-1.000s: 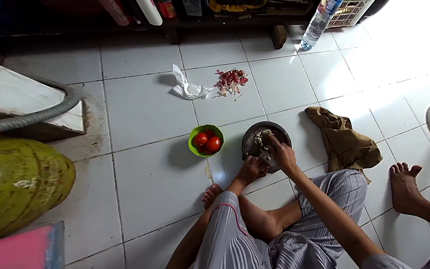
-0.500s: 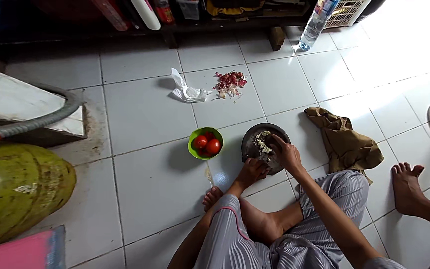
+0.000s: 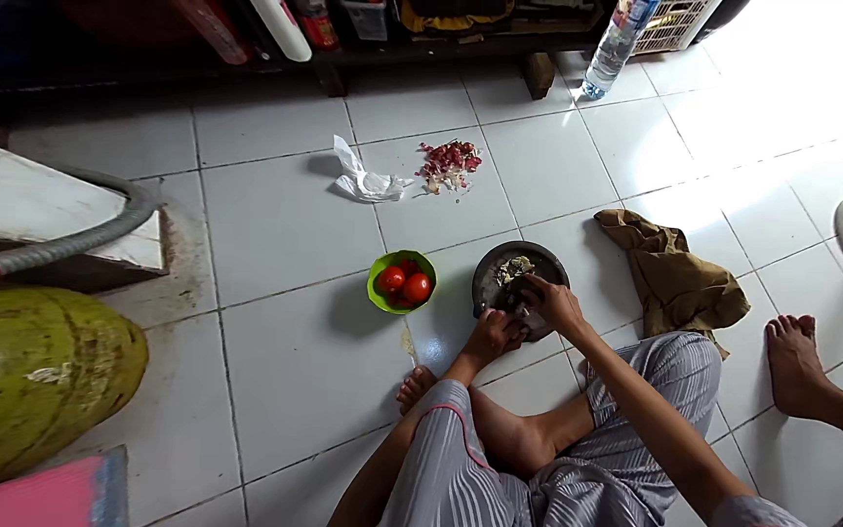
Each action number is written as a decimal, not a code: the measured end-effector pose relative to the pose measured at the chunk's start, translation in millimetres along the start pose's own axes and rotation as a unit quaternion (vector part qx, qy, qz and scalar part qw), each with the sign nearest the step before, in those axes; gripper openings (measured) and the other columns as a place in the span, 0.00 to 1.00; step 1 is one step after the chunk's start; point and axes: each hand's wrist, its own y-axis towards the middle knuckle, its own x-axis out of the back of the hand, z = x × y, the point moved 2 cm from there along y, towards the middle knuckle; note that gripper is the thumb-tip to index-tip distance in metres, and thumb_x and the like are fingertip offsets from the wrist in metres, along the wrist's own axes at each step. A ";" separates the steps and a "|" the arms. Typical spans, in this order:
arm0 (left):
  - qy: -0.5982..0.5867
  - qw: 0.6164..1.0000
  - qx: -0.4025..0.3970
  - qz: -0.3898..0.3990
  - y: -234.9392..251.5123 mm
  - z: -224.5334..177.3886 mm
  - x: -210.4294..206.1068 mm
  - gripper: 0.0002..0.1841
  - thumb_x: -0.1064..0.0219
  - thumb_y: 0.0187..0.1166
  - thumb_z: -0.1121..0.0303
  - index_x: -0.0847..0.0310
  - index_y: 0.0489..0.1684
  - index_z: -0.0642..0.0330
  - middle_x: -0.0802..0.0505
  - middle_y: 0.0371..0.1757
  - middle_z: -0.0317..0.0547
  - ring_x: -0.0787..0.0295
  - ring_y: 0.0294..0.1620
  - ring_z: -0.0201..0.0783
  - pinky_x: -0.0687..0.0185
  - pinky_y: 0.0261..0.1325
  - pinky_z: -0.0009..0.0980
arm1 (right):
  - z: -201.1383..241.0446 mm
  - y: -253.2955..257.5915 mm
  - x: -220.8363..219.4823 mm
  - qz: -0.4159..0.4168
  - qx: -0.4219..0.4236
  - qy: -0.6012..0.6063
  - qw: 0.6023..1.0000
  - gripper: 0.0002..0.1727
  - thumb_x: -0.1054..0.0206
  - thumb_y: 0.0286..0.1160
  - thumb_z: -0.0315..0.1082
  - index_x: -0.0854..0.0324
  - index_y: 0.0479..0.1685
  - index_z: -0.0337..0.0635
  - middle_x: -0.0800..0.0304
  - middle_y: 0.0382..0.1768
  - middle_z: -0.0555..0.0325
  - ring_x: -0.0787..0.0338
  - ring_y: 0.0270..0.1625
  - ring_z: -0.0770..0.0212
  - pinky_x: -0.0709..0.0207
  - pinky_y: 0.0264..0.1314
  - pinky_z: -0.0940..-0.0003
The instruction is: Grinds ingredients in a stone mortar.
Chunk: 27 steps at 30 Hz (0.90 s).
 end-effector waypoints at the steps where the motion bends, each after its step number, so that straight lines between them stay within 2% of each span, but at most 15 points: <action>1: -0.006 1.000 0.004 0.006 -0.5 -0.9 1.1 0.13 0.34 0.76 0.62 0.07 0.41 0.61 0.04 0.44 0.53 0.06 0.44 0.55 0.17 0.54 0.51 | 1.2 -4.7 1.3 -0.027 0.006 0.012 1.000 0.28 0.43 0.91 0.49 0.29 0.87 0.55 0.07 0.53 0.35 0.09 0.59 0.33 0.23 0.65 0.36; 3: -0.014 1.000 0.010 0.013 0.0 -1.3 2.9 0.13 0.33 0.77 0.62 0.06 0.42 0.61 0.04 0.45 0.53 0.07 0.45 0.56 0.18 0.54 0.53 | 3.3 -12.1 -7.8 -0.074 0.035 0.019 0.996 0.28 0.42 0.90 0.48 0.27 0.86 0.51 0.06 0.50 0.34 0.08 0.55 0.32 0.21 0.61 0.36; 4: -0.009 1.000 0.009 0.007 -0.5 -1.5 2.4 0.13 0.33 0.75 0.62 0.06 0.41 0.61 0.04 0.44 0.53 0.07 0.45 0.56 0.18 0.54 0.53 | 3.0 -13.3 -17.1 -0.069 0.046 0.006 0.997 0.28 0.42 0.90 0.47 0.28 0.86 0.50 0.07 0.50 0.33 0.08 0.54 0.31 0.21 0.60 0.35; 6: 0.002 1.000 0.001 -0.005 -2.7 -1.6 0.3 0.12 0.32 0.74 0.62 0.06 0.37 0.60 0.04 0.42 0.53 0.07 0.43 0.55 0.18 0.54 0.51 | 2.0 -12.1 -30.0 -0.012 0.039 -0.036 0.999 0.29 0.45 0.91 0.49 0.30 0.88 0.53 0.08 0.54 0.33 0.09 0.57 0.31 0.21 0.62 0.35; 8: -0.001 1.000 -0.002 -0.006 1.0 0.6 1.7 0.12 0.32 0.74 0.62 0.06 0.38 0.59 0.04 0.43 0.52 0.07 0.43 0.54 0.17 0.53 0.51 | 9.4 -9.5 -15.1 0.021 0.020 -0.043 0.999 0.28 0.46 0.92 0.50 0.31 0.88 0.54 0.08 0.57 0.34 0.10 0.61 0.32 0.23 0.66 0.36; 11: -0.021 0.999 0.013 0.032 0.0 -1.3 5.4 0.13 0.33 0.77 0.62 0.07 0.43 0.62 0.04 0.48 0.54 0.07 0.48 0.57 0.18 0.55 0.54 | 14.5 -14.1 -9.4 -0.052 0.019 0.001 0.998 0.28 0.42 0.91 0.48 0.28 0.87 0.52 0.07 0.50 0.34 0.08 0.55 0.32 0.21 0.61 0.37; 12: -0.014 0.999 0.012 0.027 -0.3 -0.8 4.3 0.13 0.32 0.76 0.62 0.07 0.43 0.62 0.04 0.47 0.54 0.07 0.47 0.56 0.18 0.55 0.53 | 14.1 -11.6 -13.5 -0.052 0.025 -0.003 0.998 0.28 0.43 0.91 0.47 0.29 0.87 0.51 0.07 0.50 0.33 0.08 0.55 0.32 0.21 0.61 0.37; 15: 0.014 1.000 -0.006 0.001 -1.1 0.2 2.2 0.13 0.32 0.75 0.61 0.07 0.39 0.60 0.04 0.43 0.52 0.07 0.44 0.54 0.17 0.54 0.50 | 8.0 -1.6 -14.1 0.031 0.033 -0.028 0.999 0.29 0.44 0.92 0.49 0.31 0.88 0.53 0.08 0.57 0.33 0.11 0.62 0.31 0.24 0.67 0.34; 17: 0.021 1.000 -0.012 -0.004 1.0 1.0 2.6 0.13 0.34 0.77 0.60 0.07 0.39 0.59 0.04 0.42 0.51 0.07 0.44 0.53 0.17 0.54 0.48 | 1.3 -2.4 -1.9 0.024 0.033 -0.017 0.999 0.28 0.43 0.91 0.50 0.28 0.87 0.53 0.08 0.56 0.35 0.10 0.62 0.32 0.24 0.68 0.35; 20: 0.010 1.000 -0.002 0.006 -1.3 -0.4 1.7 0.12 0.33 0.76 0.61 0.07 0.42 0.59 0.04 0.43 0.51 0.08 0.44 0.53 0.18 0.54 0.49 | -5.0 -24.0 2.1 -0.013 0.029 -0.045 0.998 0.28 0.42 0.90 0.49 0.30 0.88 0.59 0.07 0.54 0.36 0.09 0.57 0.33 0.22 0.62 0.37; 23: 0.011 1.000 -0.009 0.002 -5.0 2.2 -1.5 0.12 0.31 0.74 0.63 0.07 0.42 0.62 0.05 0.42 0.55 0.07 0.43 0.56 0.17 0.54 0.52 | -9.6 -38.6 -15.8 0.017 0.034 -0.093 0.995 0.28 0.44 0.90 0.49 0.31 0.89 0.63 0.11 0.59 0.31 0.10 0.56 0.31 0.22 0.58 0.36; 27: 0.033 0.999 -0.029 -0.026 -5.8 4.7 -3.7 0.10 0.31 0.74 0.66 0.07 0.38 0.63 0.05 0.39 0.57 0.07 0.41 0.56 0.17 0.53 0.51 | -8.9 -25.5 -37.8 -0.047 0.074 -0.098 0.991 0.27 0.46 0.90 0.46 0.28 0.87 0.60 0.12 0.57 0.27 0.08 0.47 0.31 0.19 0.51 0.39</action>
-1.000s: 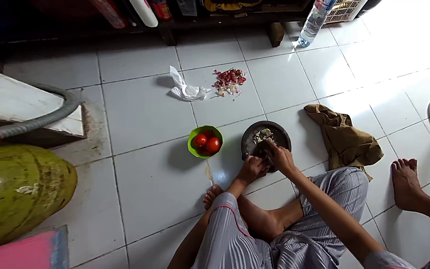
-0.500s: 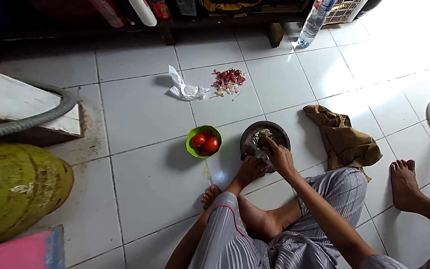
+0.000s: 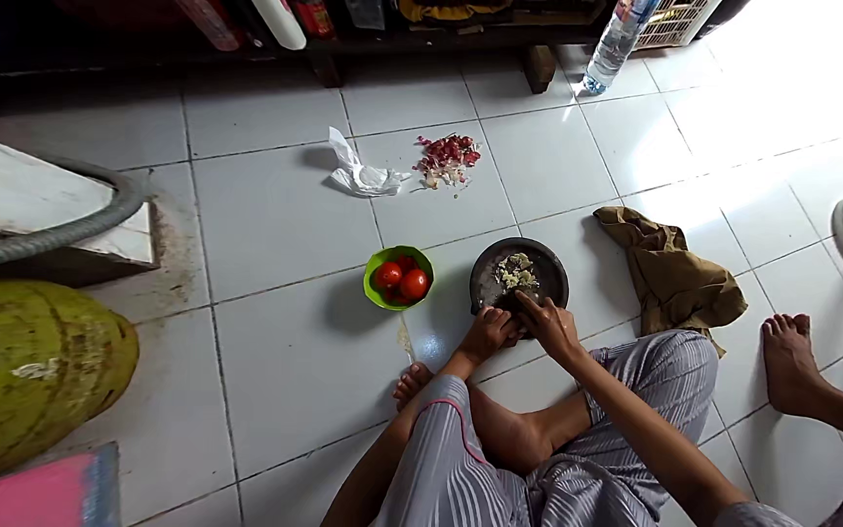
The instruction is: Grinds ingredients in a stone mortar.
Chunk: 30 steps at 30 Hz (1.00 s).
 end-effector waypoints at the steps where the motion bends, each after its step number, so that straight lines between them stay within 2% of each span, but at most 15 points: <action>1: 0.002 1.000 -0.003 -0.003 -0.8 -0.1 -0.2 0.10 0.31 0.74 0.66 0.07 0.39 0.62 0.06 0.38 0.57 0.07 0.41 0.56 0.17 0.53 0.51 | -0.5 8.4 -0.8 -0.023 0.010 0.018 1.000 0.26 0.44 0.90 0.46 0.26 0.86 0.57 0.11 0.54 0.28 0.08 0.46 0.30 0.19 0.51 0.38; 3: 0.003 1.000 -0.001 0.001 0.2 -0.8 0.1 0.11 0.32 0.75 0.63 0.06 0.39 0.60 0.05 0.37 0.55 0.08 0.41 0.55 0.17 0.52 0.49 | -4.2 27.5 8.0 -0.040 0.007 0.087 0.995 0.26 0.40 0.88 0.45 0.24 0.84 0.53 0.08 0.50 0.31 0.08 0.49 0.30 0.19 0.55 0.35; 5: -0.019 0.999 0.020 0.029 3.2 -3.4 3.5 0.13 0.33 0.77 0.61 0.06 0.41 0.60 0.05 0.40 0.54 0.07 0.43 0.56 0.17 0.52 0.50 | -7.1 41.2 26.5 -0.031 -0.023 0.150 0.988 0.26 0.38 0.89 0.47 0.24 0.84 0.52 0.06 0.50 0.35 0.08 0.54 0.32 0.21 0.61 0.33; 7: -0.054 0.994 0.047 0.087 6.3 -4.3 10.6 0.15 0.33 0.79 0.61 0.08 0.47 0.64 0.05 0.47 0.57 0.07 0.49 0.60 0.17 0.57 0.57 | -0.4 39.2 42.7 -0.081 -0.036 0.181 0.980 0.26 0.39 0.89 0.46 0.25 0.84 0.50 0.06 0.47 0.36 0.07 0.52 0.33 0.20 0.59 0.34; 9: -0.064 0.990 0.059 0.108 6.5 -5.3 12.4 0.15 0.32 0.78 0.62 0.08 0.50 0.65 0.05 0.49 0.58 0.08 0.52 0.61 0.19 0.59 0.59 | 7.6 30.1 42.2 -0.129 -0.036 0.178 0.975 0.26 0.38 0.89 0.43 0.24 0.83 0.47 0.06 0.43 0.34 0.07 0.48 0.32 0.19 0.55 0.35; 10: -0.060 0.991 0.057 0.102 4.9 -6.0 11.4 0.15 0.32 0.78 0.63 0.08 0.49 0.65 0.05 0.49 0.58 0.07 0.51 0.61 0.19 0.59 0.59 | 8.9 27.2 33.3 -0.119 -0.032 0.156 0.980 0.26 0.39 0.89 0.43 0.25 0.84 0.46 0.07 0.44 0.33 0.08 0.48 0.31 0.19 0.55 0.34; 12: -0.032 0.998 0.036 0.042 2.2 -5.1 4.6 0.13 0.32 0.75 0.62 0.06 0.41 0.63 0.04 0.45 0.56 0.07 0.46 0.58 0.18 0.55 0.54 | 7.2 29.0 15.9 -0.032 -0.037 0.090 0.995 0.28 0.44 0.91 0.46 0.29 0.87 0.50 0.07 0.49 0.32 0.08 0.53 0.30 0.20 0.59 0.35; 14: -0.018 0.999 0.026 0.020 3.7 -3.2 3.2 0.13 0.32 0.75 0.61 0.06 0.38 0.61 0.04 0.43 0.54 0.07 0.43 0.55 0.17 0.54 0.51 | 5.8 33.9 23.1 0.025 -0.048 0.068 0.996 0.28 0.46 0.93 0.49 0.31 0.89 0.54 0.07 0.53 0.34 0.09 0.58 0.31 0.22 0.64 0.36; 15: -0.026 0.999 0.031 0.033 5.6 -4.4 5.0 0.13 0.33 0.76 0.61 0.07 0.40 0.61 0.04 0.43 0.54 0.07 0.44 0.56 0.17 0.54 0.52 | 5.8 33.7 31.4 0.024 -0.057 0.075 0.995 0.28 0.45 0.92 0.49 0.30 0.88 0.54 0.07 0.53 0.34 0.09 0.59 0.32 0.23 0.65 0.36; 18: -0.066 0.990 0.060 0.107 9.9 -7.4 14.1 0.14 0.33 0.78 0.63 0.08 0.48 0.65 0.05 0.50 0.58 0.07 0.52 0.61 0.20 0.59 0.59 | 11.7 22.9 36.8 -0.053 -0.063 0.101 0.991 0.27 0.42 0.90 0.47 0.28 0.87 0.55 0.07 0.48 0.33 0.08 0.52 0.32 0.21 0.59 0.38; 20: -0.056 0.993 0.055 0.087 7.6 -7.3 11.0 0.13 0.30 0.75 0.64 0.08 0.45 0.64 0.05 0.48 0.57 0.07 0.50 0.60 0.19 0.58 0.58 | 13.9 23.0 21.6 -0.036 -0.048 0.078 0.995 0.28 0.43 0.91 0.47 0.29 0.87 0.54 0.08 0.49 0.31 0.08 0.52 0.30 0.20 0.57 0.36; 23: -0.034 0.998 0.034 0.049 8.4 -3.9 7.2 0.13 0.32 0.75 0.61 0.07 0.41 0.62 0.04 0.44 0.55 0.07 0.46 0.57 0.18 0.55 0.53 | 13.9 32.5 27.7 0.047 -0.052 0.054 0.996 0.28 0.45 0.92 0.48 0.30 0.88 0.55 0.08 0.55 0.33 0.10 0.60 0.31 0.23 0.65 0.36; 24: -0.043 0.996 0.040 0.065 10.1 -4.7 8.9 0.14 0.33 0.77 0.61 0.07 0.43 0.63 0.04 0.45 0.55 0.07 0.47 0.58 0.18 0.55 0.54 | 14.1 32.9 37.9 0.048 -0.062 0.062 0.995 0.27 0.45 0.92 0.48 0.29 0.87 0.55 0.07 0.55 0.34 0.10 0.61 0.32 0.24 0.66 0.36; 27: -0.074 0.988 0.066 0.115 10.1 -7.1 14.5 0.15 0.30 0.77 0.64 0.08 0.50 0.67 0.05 0.51 0.60 0.08 0.52 0.62 0.21 0.61 0.60 | 18.2 23.7 42.9 -0.013 -0.074 0.079 0.994 0.27 0.43 0.91 0.48 0.29 0.88 0.56 0.08 0.51 0.33 0.09 0.55 0.32 0.22 0.60 0.37; 30: -0.039 0.997 0.041 0.050 6.0 -6.1 7.2 0.11 0.29 0.72 0.64 0.07 0.40 0.63 0.04 0.43 0.56 0.07 0.45 0.58 0.17 0.54 0.54 | 12.3 26.8 16.5 0.025 -0.053 0.054 0.997 0.28 0.46 0.92 0.47 0.31 0.89 0.54 0.09 0.54 0.30 0.09 0.56 0.29 0.21 0.61 0.35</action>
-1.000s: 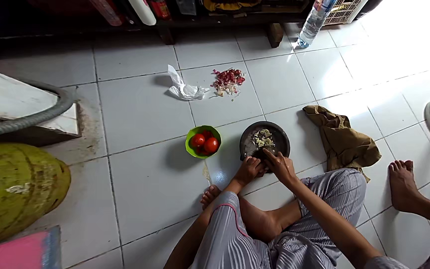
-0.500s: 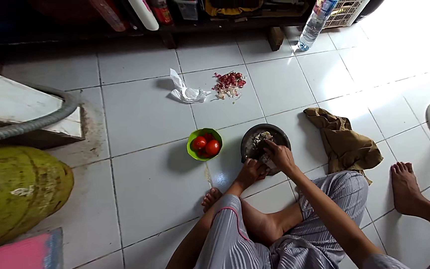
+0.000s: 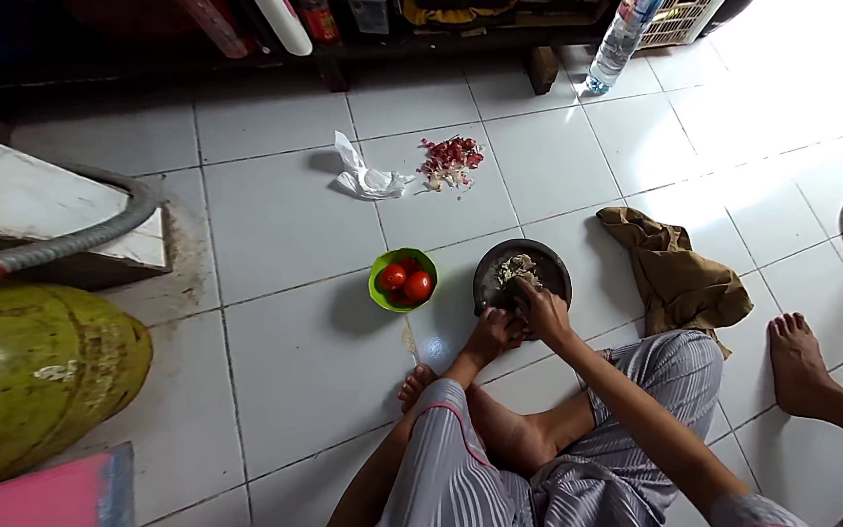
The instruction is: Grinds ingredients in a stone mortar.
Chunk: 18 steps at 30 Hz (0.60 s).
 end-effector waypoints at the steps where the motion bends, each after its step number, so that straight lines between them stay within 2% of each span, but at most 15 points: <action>1: 0.011 1.000 -0.009 -0.014 0.6 2.2 -1.3 0.11 0.29 0.72 0.63 0.07 0.39 0.62 0.04 0.42 0.55 0.07 0.44 0.57 0.17 0.54 0.53 | -3.7 3.7 1.3 0.020 0.003 0.007 1.000 0.28 0.46 0.92 0.48 0.31 0.89 0.55 0.09 0.56 0.31 0.10 0.59 0.30 0.22 0.64 0.35; 3: 0.016 1.000 -0.009 -0.012 2.3 2.2 -1.1 0.11 0.30 0.74 0.63 0.07 0.39 0.61 0.05 0.41 0.54 0.07 0.44 0.56 0.18 0.56 0.52 | -14.9 9.3 16.0 0.025 -0.014 0.073 0.997 0.27 0.43 0.91 0.49 0.27 0.85 0.54 0.08 0.59 0.35 0.11 0.63 0.33 0.24 0.69 0.35; 7: 0.009 1.000 -0.004 -0.010 1.6 1.4 0.7 0.11 0.32 0.76 0.63 0.07 0.40 0.61 0.05 0.41 0.54 0.07 0.44 0.56 0.18 0.56 0.51 | -21.8 -2.9 37.7 -0.037 -0.060 0.122 0.990 0.26 0.40 0.90 0.47 0.26 0.85 0.54 0.07 0.55 0.37 0.09 0.60 0.34 0.24 0.66 0.36; 10: 0.013 1.000 -0.010 -0.017 0.6 2.4 -2.0 0.12 0.34 0.78 0.61 0.07 0.40 0.60 0.05 0.42 0.52 0.08 0.44 0.53 0.19 0.56 0.49 | -16.9 -4.2 27.6 -0.062 -0.050 0.109 0.991 0.26 0.39 0.90 0.45 0.26 0.85 0.52 0.06 0.51 0.36 0.08 0.56 0.33 0.22 0.63 0.36; 12: 0.025 0.999 -0.015 -0.026 -0.8 3.8 -4.0 0.13 0.33 0.76 0.61 0.07 0.40 0.61 0.04 0.42 0.52 0.07 0.43 0.53 0.18 0.55 0.50 | -11.3 2.6 5.7 -0.039 -0.015 0.058 0.997 0.27 0.41 0.90 0.46 0.28 0.86 0.53 0.06 0.50 0.34 0.08 0.56 0.31 0.21 0.62 0.34; 14: 0.024 0.999 -0.012 -0.021 0.5 2.6 -2.6 0.14 0.33 0.75 0.60 0.07 0.39 0.61 0.04 0.42 0.53 0.07 0.43 0.54 0.18 0.54 0.50 | -7.4 9.7 1.4 0.009 0.000 0.045 0.999 0.28 0.43 0.91 0.48 0.30 0.88 0.56 0.07 0.54 0.34 0.09 0.59 0.31 0.22 0.64 0.35; 16: 0.003 1.000 0.008 0.023 8.9 -0.3 4.6 0.13 0.33 0.76 0.61 0.07 0.39 0.63 0.04 0.42 0.55 0.07 0.46 0.57 0.17 0.52 0.52 | -12.1 19.5 18.5 0.025 -0.007 0.109 0.994 0.27 0.42 0.91 0.49 0.27 0.86 0.54 0.08 0.58 0.35 0.11 0.62 0.32 0.24 0.68 0.33; 18: -0.036 0.994 0.041 0.098 19.5 -1.8 14.4 0.14 0.33 0.79 0.63 0.09 0.42 0.67 0.05 0.44 0.61 0.08 0.51 0.63 0.17 0.55 0.58 | -13.9 17.5 30.6 -0.025 -0.015 0.136 0.990 0.26 0.40 0.90 0.48 0.25 0.84 0.54 0.07 0.54 0.37 0.09 0.58 0.33 0.22 0.63 0.33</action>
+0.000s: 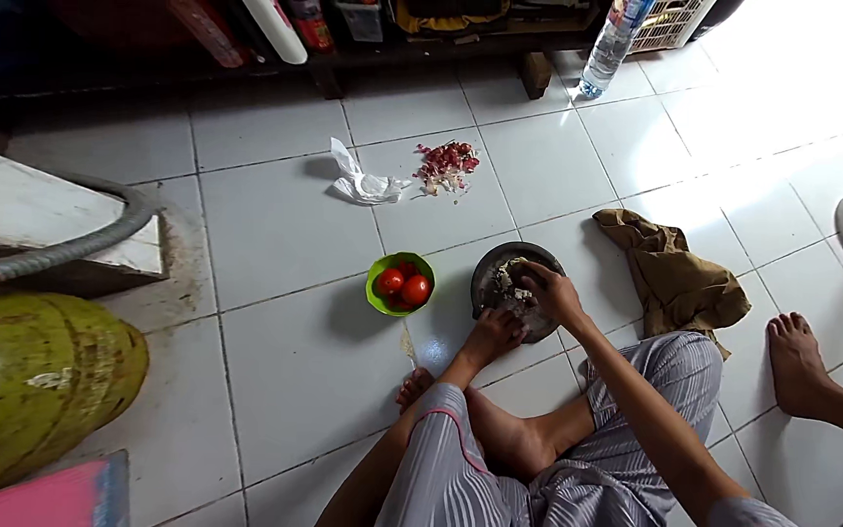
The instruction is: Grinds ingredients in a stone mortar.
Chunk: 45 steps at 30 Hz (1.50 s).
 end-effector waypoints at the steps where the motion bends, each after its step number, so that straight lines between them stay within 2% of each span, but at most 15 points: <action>1: -0.011 1.000 0.010 0.026 3.9 -0.1 3.5 0.15 0.33 0.80 0.63 0.09 0.44 0.69 0.06 0.45 0.62 0.09 0.53 0.64 0.18 0.56 0.59 | 1.9 -4.0 2.3 -0.022 -0.003 -0.005 1.000 0.26 0.39 0.90 0.48 0.25 0.84 0.55 0.06 0.52 0.37 0.08 0.56 0.33 0.22 0.61 0.33; 6: -0.013 0.999 -0.034 0.018 2.7 6.6 -3.0 0.13 0.32 0.80 0.62 0.08 0.48 0.62 0.08 0.50 0.65 0.10 0.53 0.65 0.18 0.54 0.59 | -12.1 -12.7 -21.9 0.017 -0.018 -0.084 0.996 0.28 0.44 0.91 0.48 0.32 0.89 0.58 0.06 0.52 0.35 0.09 0.58 0.32 0.23 0.64 0.36; 12: -0.003 0.993 -0.093 -0.066 -12.7 8.3 -11.0 0.12 0.34 0.78 0.74 0.04 0.49 0.50 0.08 0.47 0.64 0.09 0.48 0.62 0.20 0.59 0.56 | -21.9 -7.1 -12.5 0.004 -0.028 0.008 1.000 0.27 0.40 0.90 0.49 0.25 0.84 0.53 0.07 0.54 0.36 0.09 0.59 0.33 0.23 0.65 0.35; 17: 0.030 0.991 -0.114 -0.070 -12.7 8.8 -9.1 0.10 0.34 0.79 0.71 0.06 0.49 0.52 0.09 0.39 0.59 0.10 0.43 0.58 0.20 0.56 0.52 | -9.1 -28.2 5.9 0.030 0.014 -0.068 0.997 0.27 0.38 0.88 0.48 0.25 0.84 0.57 0.06 0.53 0.37 0.08 0.57 0.35 0.23 0.63 0.36; 21: 0.067 0.984 -0.139 -0.090 -12.5 13.6 -13.5 0.10 0.34 0.80 0.67 0.06 0.47 0.56 0.07 0.37 0.56 0.08 0.40 0.56 0.17 0.53 0.50 | -2.4 -43.1 -7.3 0.122 0.027 -0.179 0.976 0.26 0.41 0.89 0.47 0.26 0.86 0.60 0.09 0.61 0.36 0.12 0.65 0.32 0.25 0.67 0.33; 25: 0.101 0.975 -0.159 -0.117 -8.3 17.8 -13.3 0.14 0.37 0.82 0.61 0.06 0.40 0.59 0.07 0.33 0.56 0.07 0.37 0.54 0.14 0.42 0.45 | -10.4 -24.9 -23.6 0.046 0.061 -0.148 0.986 0.26 0.42 0.89 0.47 0.25 0.85 0.60 0.09 0.55 0.31 0.09 0.56 0.29 0.22 0.60 0.34; 27: 0.092 0.979 -0.154 -0.093 -6.3 16.5 -10.8 0.15 0.37 0.83 0.61 0.06 0.39 0.60 0.07 0.33 0.56 0.07 0.37 0.55 0.14 0.40 0.47 | -12.7 -11.3 -15.3 0.010 0.065 -0.078 0.995 0.25 0.38 0.88 0.47 0.23 0.83 0.59 0.06 0.50 0.35 0.08 0.54 0.32 0.21 0.59 0.33; 30: 0.024 0.994 -0.105 -0.011 -3.7 14.6 -2.2 0.15 0.37 0.82 0.64 0.07 0.46 0.65 0.07 0.39 0.61 0.07 0.45 0.62 0.14 0.48 0.56 | 1.7 -15.3 5.7 -0.096 0.082 0.008 0.992 0.24 0.36 0.88 0.45 0.20 0.80 0.52 0.05 0.45 0.37 0.07 0.49 0.33 0.20 0.55 0.33; 33: 0.006 0.998 -0.063 -0.020 -6.2 12.3 -7.6 0.14 0.37 0.79 0.63 0.07 0.45 0.62 0.07 0.38 0.58 0.08 0.45 0.59 0.17 0.49 0.56 | 5.4 -27.6 -5.9 -0.207 0.109 0.026 0.972 0.25 0.35 0.86 0.40 0.22 0.81 0.45 0.07 0.39 0.36 0.08 0.38 0.35 0.17 0.45 0.37; 34: 0.014 0.998 -0.054 -0.035 -5.5 10.7 -10.5 0.15 0.38 0.78 0.61 0.07 0.42 0.62 0.07 0.37 0.58 0.08 0.43 0.60 0.16 0.47 0.56 | 0.3 -26.9 -18.9 -0.191 0.101 0.003 0.976 0.26 0.37 0.87 0.41 0.24 0.83 0.46 0.08 0.39 0.35 0.08 0.38 0.35 0.16 0.45 0.38; 36: 0.037 0.995 -0.053 -0.072 -1.3 9.7 -14.9 0.18 0.38 0.76 0.57 0.07 0.35 0.63 0.06 0.36 0.57 0.08 0.39 0.58 0.17 0.41 0.53 | -11.0 -18.8 -40.4 -0.079 0.046 -0.063 0.994 0.28 0.43 0.90 0.47 0.28 0.87 0.54 0.07 0.47 0.33 0.07 0.49 0.32 0.19 0.55 0.35; 38: 0.036 0.995 -0.053 -0.073 3.2 11.9 -12.7 0.17 0.36 0.75 0.57 0.08 0.33 0.63 0.06 0.35 0.57 0.08 0.38 0.58 0.17 0.38 0.52 | -4.9 -13.6 -32.0 -0.002 0.007 -0.088 0.996 0.28 0.45 0.92 0.50 0.30 0.88 0.58 0.07 0.53 0.34 0.08 0.57 0.32 0.22 0.63 0.36; 40: 0.017 0.998 -0.036 -0.038 2.5 9.7 -9.8 0.17 0.36 0.79 0.57 0.08 0.37 0.64 0.07 0.37 0.59 0.08 0.43 0.61 0.15 0.43 0.56 | 6.6 -18.5 -14.0 -0.005 -0.003 -0.071 0.997 0.27 0.44 0.92 0.49 0.28 0.87 0.57 0.06 0.51 0.36 0.09 0.57 0.33 0.22 0.63 0.36; 42: 0.003 1.000 -0.024 -0.007 0.1 9.5 -8.5 0.18 0.38 0.81 0.58 0.09 0.40 0.66 0.07 0.40 0.61 0.08 0.46 0.63 0.16 0.47 0.59 | 10.0 -25.2 -14.4 -0.072 0.013 -0.047 0.996 0.27 0.42 0.91 0.47 0.27 0.86 0.56 0.06 0.44 0.35 0.08 0.50 0.32 0.20 0.57 0.36; 45: 0.016 0.998 -0.034 -0.040 -1.5 10.1 -13.1 0.17 0.35 0.77 0.57 0.07 0.40 0.64 0.06 0.40 0.59 0.07 0.44 0.61 0.16 0.44 0.56 | -2.2 -18.3 -38.0 -0.055 0.017 -0.078 0.995 0.27 0.44 0.91 0.47 0.29 0.87 0.55 0.07 0.47 0.33 0.07 0.51 0.31 0.19 0.57 0.35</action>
